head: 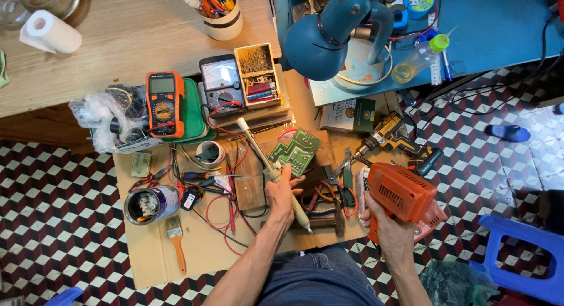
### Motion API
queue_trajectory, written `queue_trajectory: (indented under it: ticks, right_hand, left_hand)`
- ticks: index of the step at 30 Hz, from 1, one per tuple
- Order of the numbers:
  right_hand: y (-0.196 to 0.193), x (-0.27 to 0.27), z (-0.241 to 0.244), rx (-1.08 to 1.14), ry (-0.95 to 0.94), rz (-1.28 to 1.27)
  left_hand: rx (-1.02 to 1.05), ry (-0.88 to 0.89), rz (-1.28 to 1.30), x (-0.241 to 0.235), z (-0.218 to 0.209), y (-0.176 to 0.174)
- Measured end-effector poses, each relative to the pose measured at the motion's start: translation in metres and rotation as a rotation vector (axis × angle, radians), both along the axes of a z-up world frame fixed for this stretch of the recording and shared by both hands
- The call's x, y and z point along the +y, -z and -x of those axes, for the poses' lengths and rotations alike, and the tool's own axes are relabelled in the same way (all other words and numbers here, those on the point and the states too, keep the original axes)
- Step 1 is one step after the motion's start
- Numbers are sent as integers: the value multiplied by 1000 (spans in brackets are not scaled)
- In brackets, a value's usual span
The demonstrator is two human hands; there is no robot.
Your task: The person uses a heat gun to apply heat to a white cylindrical object and then to a green circuit board on a cluttered workbench. The person handles the heat gun and the objects with both hands, moving them under a desk lamp for better visibility.
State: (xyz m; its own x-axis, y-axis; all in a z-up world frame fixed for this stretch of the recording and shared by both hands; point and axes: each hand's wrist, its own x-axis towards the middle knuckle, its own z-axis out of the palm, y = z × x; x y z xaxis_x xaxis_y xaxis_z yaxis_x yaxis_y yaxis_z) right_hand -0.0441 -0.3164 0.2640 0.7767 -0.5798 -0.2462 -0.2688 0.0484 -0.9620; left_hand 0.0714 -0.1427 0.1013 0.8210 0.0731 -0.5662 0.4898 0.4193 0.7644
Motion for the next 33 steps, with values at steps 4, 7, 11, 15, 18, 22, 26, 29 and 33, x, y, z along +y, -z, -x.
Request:
queue_trajectory:
  ticks: [4, 7, 11, 15, 18, 22, 26, 29, 33]
  right_hand:
    - [-4, 6, -5, -36, -36, 46]
    - [-5, 8, -6, 42, -41, 76]
    - [1, 13, -9, -6, -51, 3]
    - [-2, 21, -17, -63, -69, -6]
    - [-6, 27, -18, -87, -77, 1]
    - [-8, 28, -14, -34, -96, 57]
    - [-7, 26, -12, -34, -61, 30]
    - [-5, 22, -15, -58, -93, 28]
    - [3, 12, -20, -31, -151, 12]
  left_hand:
    - [46, -19, -88, 11, 5, -19]
    - [48, -3, -338, 40, 16, -39]
    - [-146, -51, -247, 73, 11, -62]
    - [-327, -31, -76, 74, -11, -85]
    - [-457, -37, -27, 69, -20, -99]
    - [-440, 36, -59, 71, -20, -116]
    - [-440, 33, 43, 66, -28, -136]
    - [-436, 79, 35, 65, -33, -153]
    - [-374, 166, 116, 67, -41, -168]
